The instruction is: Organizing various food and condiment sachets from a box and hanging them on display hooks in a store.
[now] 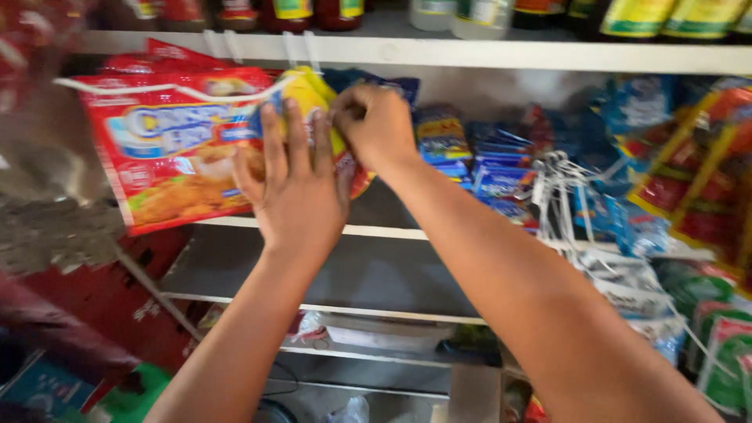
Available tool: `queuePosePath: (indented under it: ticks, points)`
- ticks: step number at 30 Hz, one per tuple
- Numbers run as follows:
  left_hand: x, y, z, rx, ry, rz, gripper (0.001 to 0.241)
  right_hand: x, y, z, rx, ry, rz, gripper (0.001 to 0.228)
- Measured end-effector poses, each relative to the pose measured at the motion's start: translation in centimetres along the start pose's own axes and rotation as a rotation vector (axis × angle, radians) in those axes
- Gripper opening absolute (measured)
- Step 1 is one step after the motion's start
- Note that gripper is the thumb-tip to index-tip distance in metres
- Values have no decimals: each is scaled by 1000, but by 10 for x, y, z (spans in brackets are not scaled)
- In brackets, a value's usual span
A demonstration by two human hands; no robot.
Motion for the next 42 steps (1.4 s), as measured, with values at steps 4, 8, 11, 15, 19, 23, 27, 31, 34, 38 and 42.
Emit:
queuePosePath:
  ticks: [4,8,11,15,19,23,27,31,34,38,42]
  points:
    - [19,-9,-34,173,-61,135,77,55,14,-54,-18,-81,11,11]
    - [43,-8,-85,345,-114,156,71,127,32,-99,-179,-247,181,12]
    - [49,-5,-137,446,-136,140,62,171,95,-99,-70,-297,185,12]
    - [53,-12,-215,766,-138,202,53,211,221,-56,142,-104,16,12]
    - [14,-1,-289,1165,-123,205,56,237,339,-29,265,-49,-131,9]
    - [-29,-24,-345,1364,-51,249,86,255,440,-39,338,-136,-357,13]
    - [-65,-89,-377,1484,145,277,98,244,488,-78,345,-370,-351,30]
    - [-98,-119,-389,1708,244,236,77,213,484,-91,394,-422,-209,39]
    - [-113,-126,-401,2069,333,366,76,185,473,-98,457,-410,-117,51]
    - [-118,-130,-417,2150,269,742,67,157,475,-103,614,-470,-77,57]
    - [-123,-152,-424,1984,33,950,60,152,477,-126,706,-471,-84,54]
Point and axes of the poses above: each hand's wrist, its own x-axis away from the middle knuckle, its own y-axis out of the back of the hand, z = x × y, the point moved 9 cm from there along -x, towards the middle knuckle, and after that the axes turned 9 degrees about x, right-handed, at the moved point
